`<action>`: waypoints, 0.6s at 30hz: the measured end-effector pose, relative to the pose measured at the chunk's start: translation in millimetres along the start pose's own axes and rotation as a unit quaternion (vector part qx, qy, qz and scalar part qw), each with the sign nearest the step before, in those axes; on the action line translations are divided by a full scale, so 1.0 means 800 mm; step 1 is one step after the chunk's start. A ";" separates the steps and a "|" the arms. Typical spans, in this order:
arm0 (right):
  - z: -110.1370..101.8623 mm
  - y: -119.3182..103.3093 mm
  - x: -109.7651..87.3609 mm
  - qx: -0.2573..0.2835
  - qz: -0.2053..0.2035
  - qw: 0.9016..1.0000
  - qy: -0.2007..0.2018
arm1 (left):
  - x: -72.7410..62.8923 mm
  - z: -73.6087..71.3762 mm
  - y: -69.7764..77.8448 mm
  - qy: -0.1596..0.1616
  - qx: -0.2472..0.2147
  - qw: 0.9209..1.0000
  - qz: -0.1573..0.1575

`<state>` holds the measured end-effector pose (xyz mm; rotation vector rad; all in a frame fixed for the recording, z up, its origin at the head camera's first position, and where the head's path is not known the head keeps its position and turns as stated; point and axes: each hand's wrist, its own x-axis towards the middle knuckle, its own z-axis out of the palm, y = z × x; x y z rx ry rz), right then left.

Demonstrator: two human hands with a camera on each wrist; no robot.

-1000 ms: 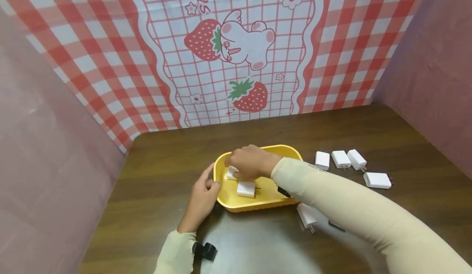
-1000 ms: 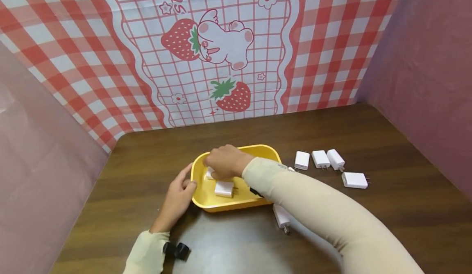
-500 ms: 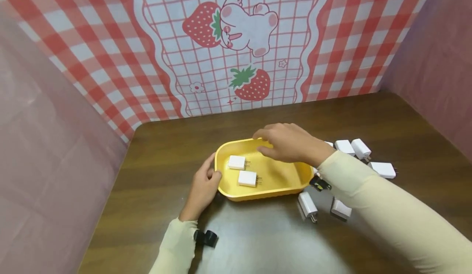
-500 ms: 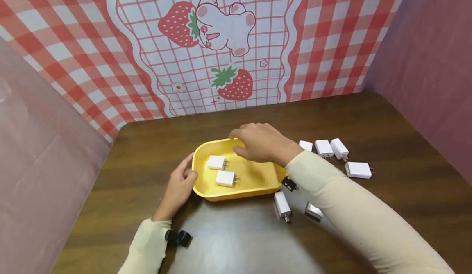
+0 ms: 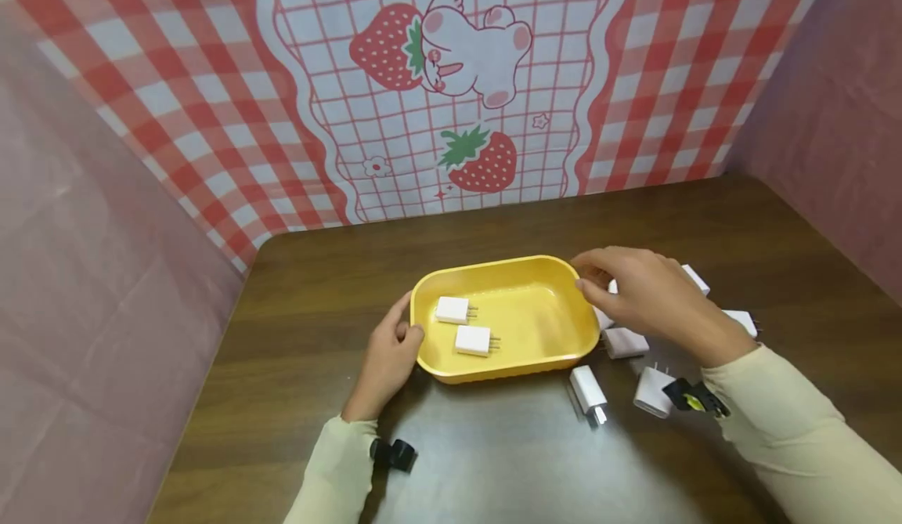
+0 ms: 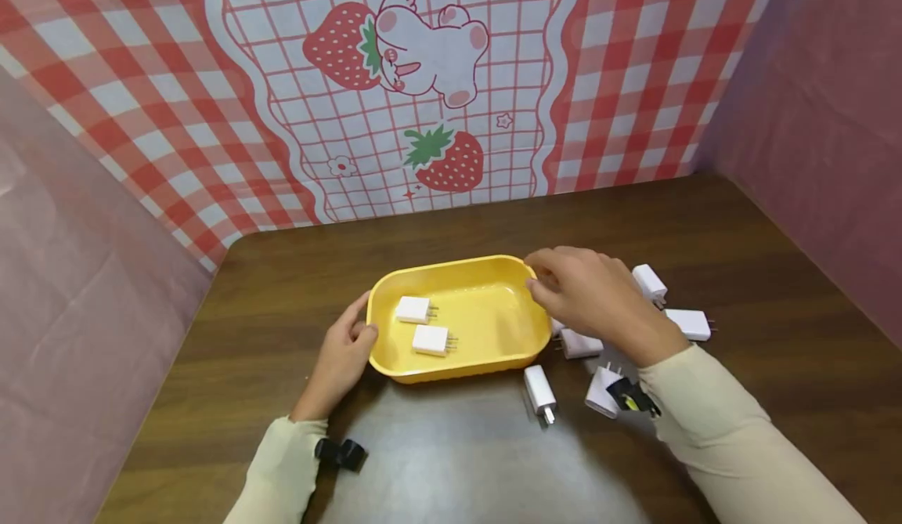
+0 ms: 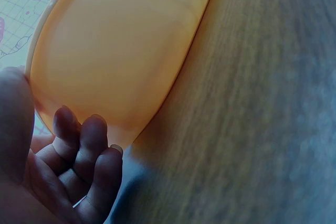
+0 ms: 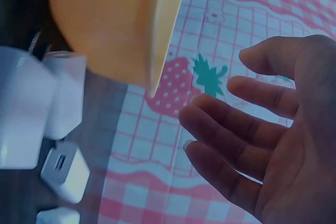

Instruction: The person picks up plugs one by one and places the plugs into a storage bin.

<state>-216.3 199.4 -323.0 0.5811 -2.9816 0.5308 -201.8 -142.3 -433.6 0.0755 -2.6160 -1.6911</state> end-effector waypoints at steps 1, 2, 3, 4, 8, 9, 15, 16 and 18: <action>0.000 0.004 -0.006 -0.001 0.002 1.000 0.001 | 0.000 0.000 -0.001 0.001 -0.002 1.000 0.001; 0.000 0.007 -0.011 -0.005 0.004 1.000 0.005 | 0.000 0.000 -0.002 0.001 -0.003 1.000 0.000; 0.000 0.011 -0.016 -0.009 0.008 1.000 0.008 | 0.000 0.000 -0.003 0.000 -0.005 1.000 0.001; -0.001 0.016 -0.021 -0.016 0.010 1.000 0.013 | 0.000 0.000 -0.002 0.001 -0.006 1.000 0.002; -0.004 0.042 -0.040 -0.053 0.015 0.998 0.040 | 0.000 0.003 -0.002 0.000 -0.005 1.000 0.003; -0.005 0.048 -0.045 -0.063 0.021 0.997 0.045 | 0.000 0.003 -0.001 -0.002 -0.006 1.000 0.003; -0.010 0.089 -0.068 -0.116 0.072 0.990 0.042 | 0.000 0.003 -0.002 0.001 -0.010 1.000 0.013; -0.010 0.095 -0.070 -0.120 0.075 0.989 0.042 | 0.000 0.002 -0.002 0.003 -0.010 1.000 0.015; -0.010 0.106 -0.074 -0.126 0.079 0.988 0.045 | -0.001 0.001 -0.002 0.006 -0.008 1.000 0.012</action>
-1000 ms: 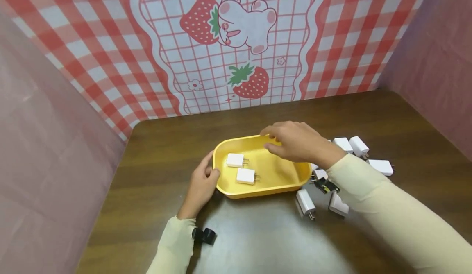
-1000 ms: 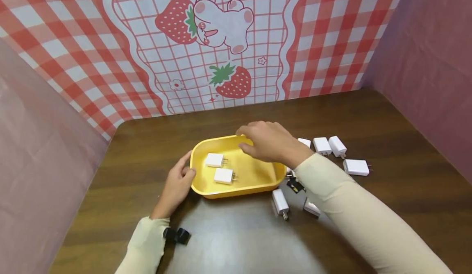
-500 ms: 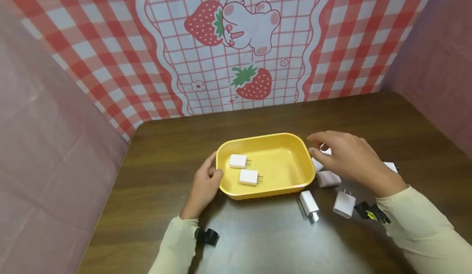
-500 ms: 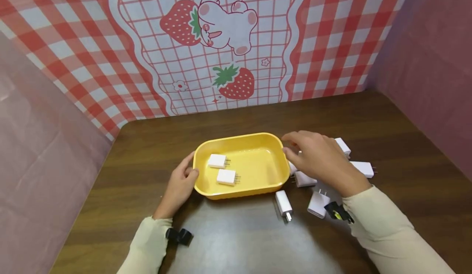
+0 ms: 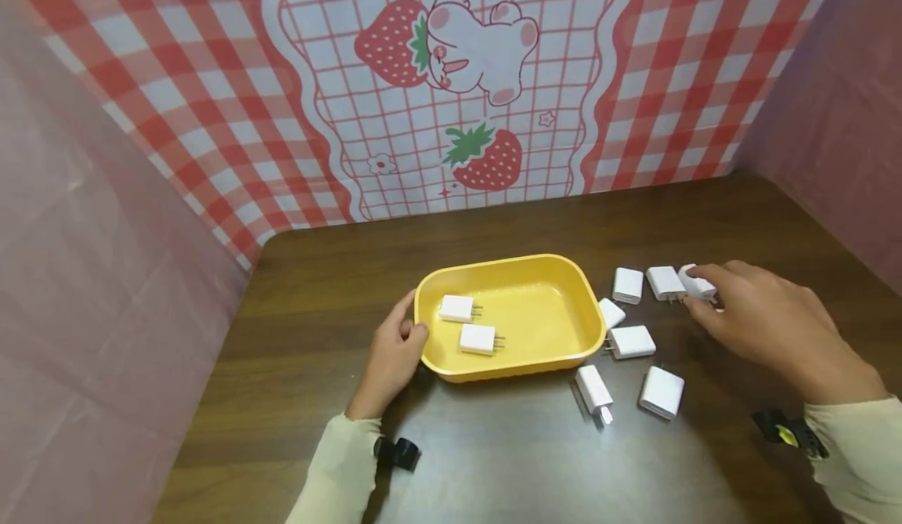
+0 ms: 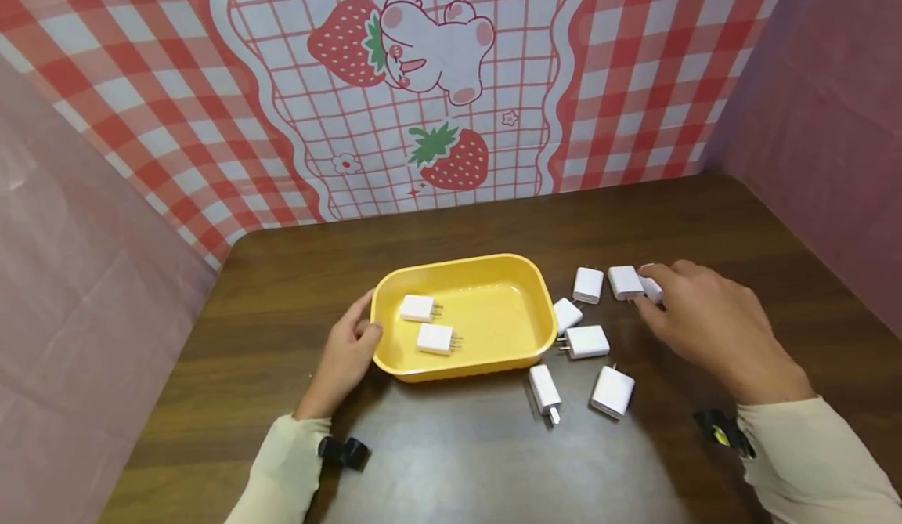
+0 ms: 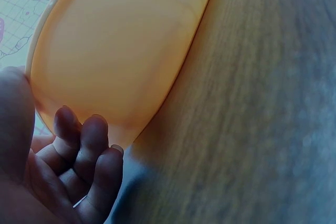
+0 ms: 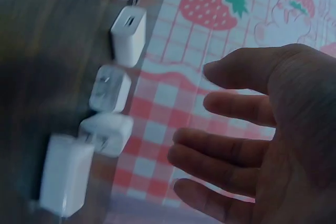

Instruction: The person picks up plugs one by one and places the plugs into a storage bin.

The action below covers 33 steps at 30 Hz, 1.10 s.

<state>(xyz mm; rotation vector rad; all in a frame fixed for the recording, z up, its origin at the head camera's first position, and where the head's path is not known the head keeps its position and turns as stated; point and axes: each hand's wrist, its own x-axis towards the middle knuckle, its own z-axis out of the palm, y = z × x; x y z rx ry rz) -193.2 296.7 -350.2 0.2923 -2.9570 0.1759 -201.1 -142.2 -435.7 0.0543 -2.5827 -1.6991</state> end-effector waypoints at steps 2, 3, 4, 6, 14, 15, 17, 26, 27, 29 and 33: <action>0.003 0.010 -0.004 -0.001 0.005 1.000 0.000 | 0.000 0.000 0.001 -0.001 0.004 1.000 -0.004; 0.005 0.014 -0.006 0.000 0.009 1.000 -0.004 | 0.001 0.000 0.002 -0.002 0.007 1.000 -0.006; 0.006 0.018 -0.008 0.000 0.013 1.000 -0.011 | 0.000 0.000 0.002 -0.003 0.009 1.000 -0.009; 0.009 0.025 -0.013 0.002 0.024 0.999 -0.030 | -0.001 0.000 0.001 -0.004 0.012 1.000 -0.014; 0.013 0.047 -0.024 0.020 0.058 0.994 -0.086 | -0.001 0.001 0.000 -0.003 0.012 1.000 -0.011; 0.014 0.049 -0.024 0.020 0.060 0.994 -0.087 | -0.001 0.002 0.000 -0.002 0.013 1.000 -0.009; 0.014 0.051 -0.023 0.020 0.063 0.994 -0.088 | 0.000 0.002 -0.001 -0.001 0.013 1.000 -0.007; 0.013 0.058 -0.021 0.012 0.073 0.991 -0.108 | 0.000 0.001 0.001 0.016 0.006 1.000 0.012; 0.013 0.059 -0.022 0.012 0.074 0.991 -0.113 | 0.001 0.001 0.001 0.015 0.005 1.000 0.013; 0.014 0.061 -0.025 0.012 0.077 0.989 -0.122 | 0.001 0.001 0.001 0.013 0.005 1.000 0.013; 0.020 0.067 -0.031 0.014 0.075 0.987 -0.142 | 0.001 0.003 0.000 0.005 0.009 1.000 0.008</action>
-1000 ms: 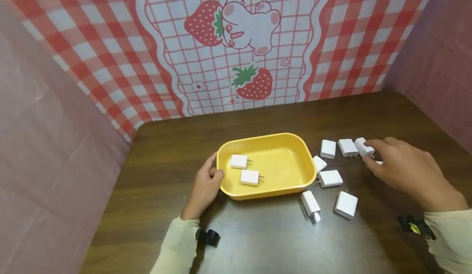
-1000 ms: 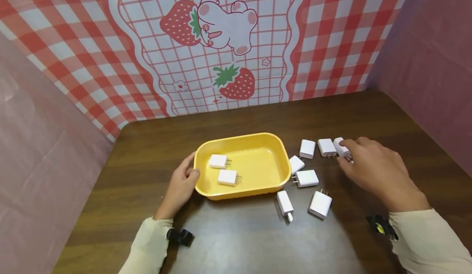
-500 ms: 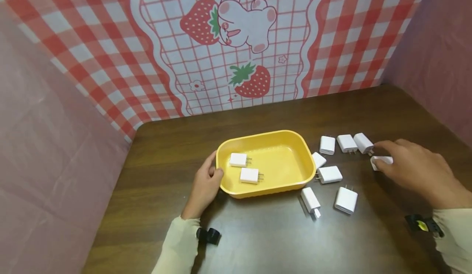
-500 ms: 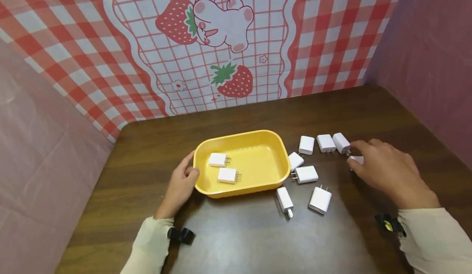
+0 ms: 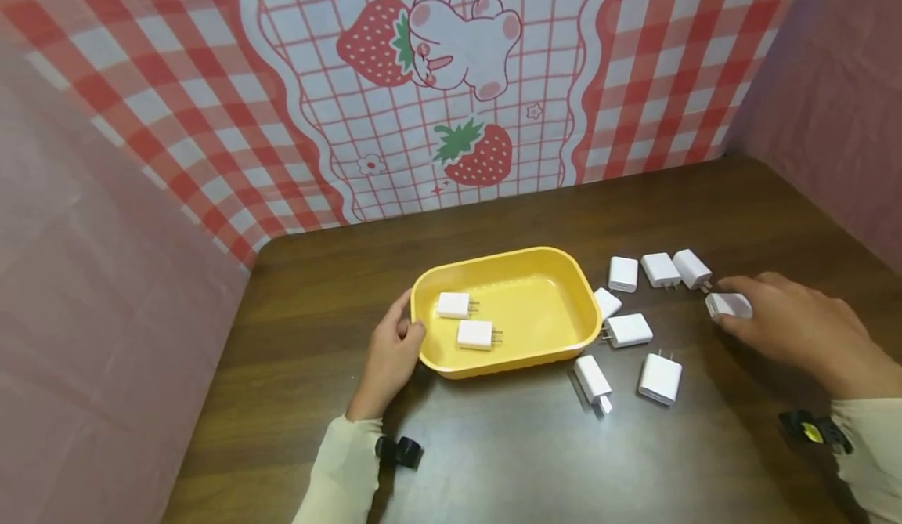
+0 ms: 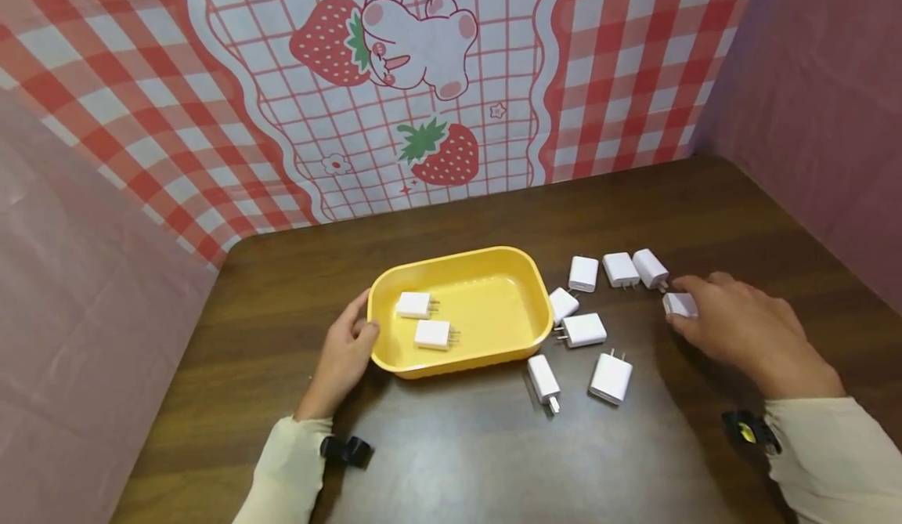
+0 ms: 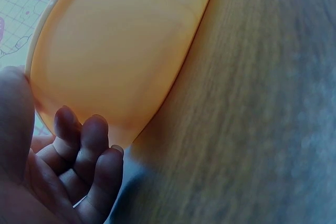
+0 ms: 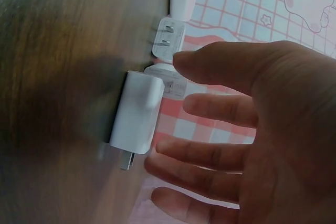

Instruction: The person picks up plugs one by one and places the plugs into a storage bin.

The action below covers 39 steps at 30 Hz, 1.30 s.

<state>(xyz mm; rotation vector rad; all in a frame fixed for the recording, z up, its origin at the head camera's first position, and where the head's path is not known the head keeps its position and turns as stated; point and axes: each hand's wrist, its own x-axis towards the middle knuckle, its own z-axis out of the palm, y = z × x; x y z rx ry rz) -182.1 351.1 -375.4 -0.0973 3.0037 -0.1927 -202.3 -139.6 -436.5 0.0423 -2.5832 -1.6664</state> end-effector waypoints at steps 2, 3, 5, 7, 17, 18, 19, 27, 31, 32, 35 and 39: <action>0.003 0.003 0.001 0.001 -0.003 1.000 -0.007 | 0.000 0.000 0.000 -0.001 0.002 1.000 -0.001; 0.004 0.004 0.001 0.001 -0.004 1.000 -0.007 | 0.000 0.000 0.000 0.000 0.002 1.000 -0.001; 0.007 0.006 0.003 0.000 -0.008 1.000 -0.007 | 0.000 0.000 0.000 0.000 0.003 1.000 -0.001; 0.010 0.008 0.005 0.000 -0.013 1.000 -0.003 | 0.000 0.000 0.000 0.000 0.003 1.000 -0.001; 0.012 0.009 0.005 -0.013 -0.021 1.000 0.001 | -0.001 -0.001 0.001 -0.005 0.002 1.000 -0.008; 0.011 0.010 0.006 -0.013 -0.018 1.000 -0.002 | -0.001 -0.001 0.001 -0.004 0.002 1.000 -0.008; 0.011 0.010 0.006 -0.013 -0.014 1.000 -0.006 | -0.001 -0.001 0.001 -0.004 0.002 1.000 -0.009; 0.015 0.014 0.008 -0.008 -0.002 1.000 -0.008 | -0.002 -0.002 0.002 -0.003 0.008 1.000 -0.016; 0.018 0.020 0.008 -0.008 0.001 1.000 -0.016 | -0.002 -0.002 0.001 -0.003 0.005 1.000 -0.009; 0.018 0.021 0.008 -0.009 0.004 1.000 -0.020 | -0.002 -0.002 0.001 -0.002 0.004 1.000 -0.006; 0.019 0.023 0.010 -0.011 0.010 0.999 -0.034 | -0.001 -0.002 -0.001 -0.002 0.002 1.000 0.003; 0.020 0.024 0.011 -0.009 0.011 1.000 -0.027 | -0.001 -0.003 -0.002 -0.002 0.000 1.000 0.008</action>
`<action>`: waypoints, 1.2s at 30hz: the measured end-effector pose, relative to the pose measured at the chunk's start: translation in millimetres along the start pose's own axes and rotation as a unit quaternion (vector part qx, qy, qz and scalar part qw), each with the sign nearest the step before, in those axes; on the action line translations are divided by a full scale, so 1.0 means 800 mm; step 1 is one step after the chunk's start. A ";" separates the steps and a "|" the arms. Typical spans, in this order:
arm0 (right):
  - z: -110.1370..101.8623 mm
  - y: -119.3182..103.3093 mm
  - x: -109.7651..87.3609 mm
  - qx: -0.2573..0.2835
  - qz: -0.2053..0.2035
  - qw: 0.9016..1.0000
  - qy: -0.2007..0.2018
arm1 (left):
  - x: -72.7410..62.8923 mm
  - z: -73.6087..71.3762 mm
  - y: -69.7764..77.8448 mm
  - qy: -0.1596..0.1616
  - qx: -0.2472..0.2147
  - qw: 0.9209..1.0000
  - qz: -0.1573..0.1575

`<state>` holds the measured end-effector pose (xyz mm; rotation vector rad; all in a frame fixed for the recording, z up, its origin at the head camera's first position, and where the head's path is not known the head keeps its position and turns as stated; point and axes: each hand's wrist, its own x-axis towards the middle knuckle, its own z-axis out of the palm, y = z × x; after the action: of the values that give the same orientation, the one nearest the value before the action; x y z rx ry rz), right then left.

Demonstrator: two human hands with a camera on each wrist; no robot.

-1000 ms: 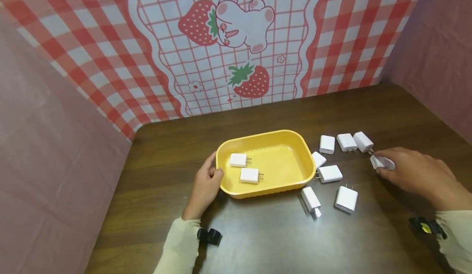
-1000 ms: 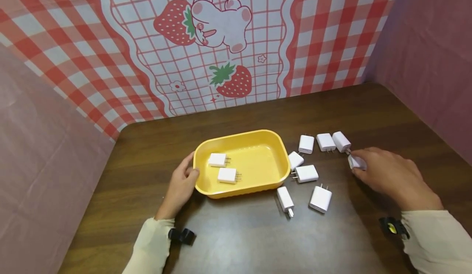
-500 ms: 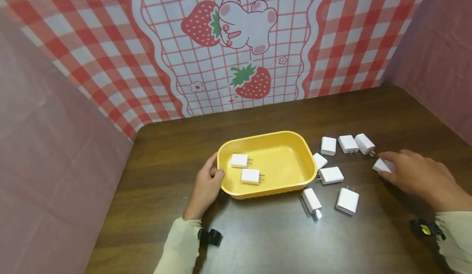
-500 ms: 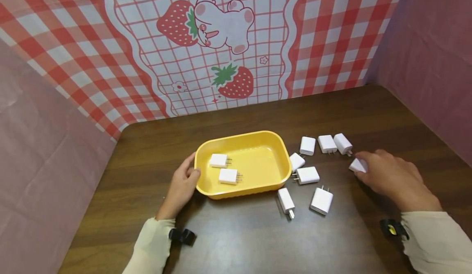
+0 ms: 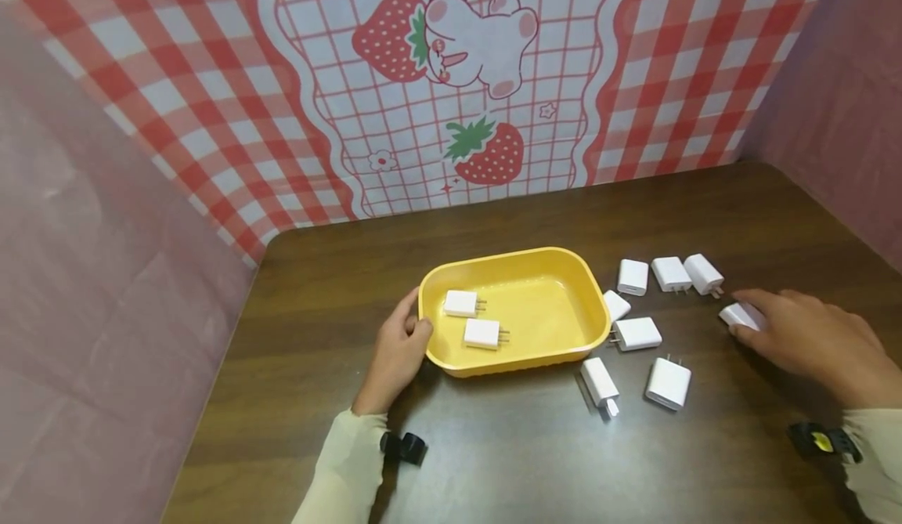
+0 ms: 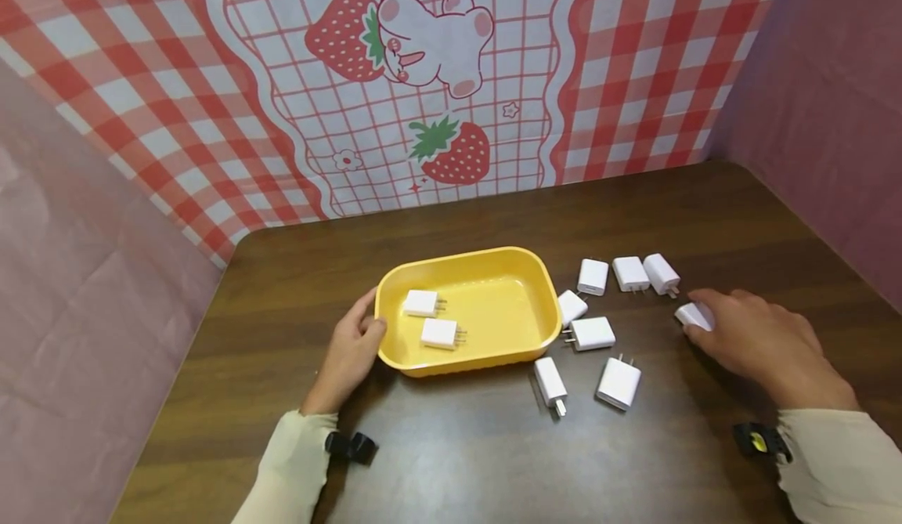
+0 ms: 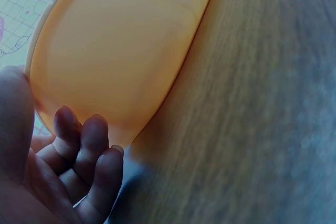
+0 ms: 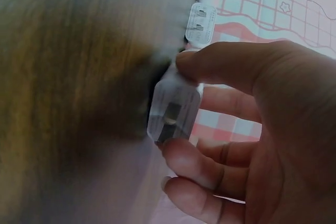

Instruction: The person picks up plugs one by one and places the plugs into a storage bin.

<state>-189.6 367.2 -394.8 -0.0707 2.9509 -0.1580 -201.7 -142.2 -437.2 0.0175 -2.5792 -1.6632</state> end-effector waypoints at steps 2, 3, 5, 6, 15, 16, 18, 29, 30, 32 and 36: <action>0.000 0.000 -0.002 0.001 -0.003 1.000 0.014 | 0.000 0.000 0.001 -0.001 -0.001 1.000 -0.002; 0.000 0.000 -0.003 0.004 -0.004 1.000 0.020 | 0.000 0.000 0.001 -0.001 -0.002 1.000 -0.003; -0.001 -0.002 -0.004 0.011 -0.005 0.999 0.036 | 0.000 0.000 0.002 -0.001 -0.005 1.000 -0.006; -0.002 -0.003 -0.004 0.016 -0.004 0.999 0.042 | 0.000 0.000 0.002 -0.001 -0.006 1.000 -0.008; -0.007 -0.016 -0.009 0.072 0.024 0.995 0.071 | -0.001 -0.001 0.003 -0.004 -0.002 1.000 -0.009; -0.007 -0.017 -0.009 0.075 0.024 0.994 0.079 | -0.001 -0.001 0.003 -0.004 0.000 1.000 -0.008; -0.008 -0.021 -0.010 0.080 0.024 0.992 0.095 | -0.001 -0.001 0.002 -0.003 0.003 1.000 -0.007; -0.015 -0.048 -0.011 0.145 0.005 0.974 0.172 | 0.002 -0.002 0.002 -0.003 -0.001 1.000 -0.010; -0.016 -0.050 -0.011 0.149 0.004 0.973 0.175 | 0.002 -0.002 0.002 -0.003 -0.003 1.000 -0.010; -0.017 -0.054 -0.011 0.159 0.000 0.971 0.179 | 0.002 -0.002 0.002 -0.004 -0.005 1.000 -0.009; -0.016 -0.062 -0.010 0.171 -0.005 0.970 0.172 | 0.001 -0.002 0.001 -0.008 -0.009 1.000 -0.008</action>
<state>-182.2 319.7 -375.6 -0.0096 3.2091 -0.7489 -202.7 -143.4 -435.8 0.0256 -2.5825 -1.6978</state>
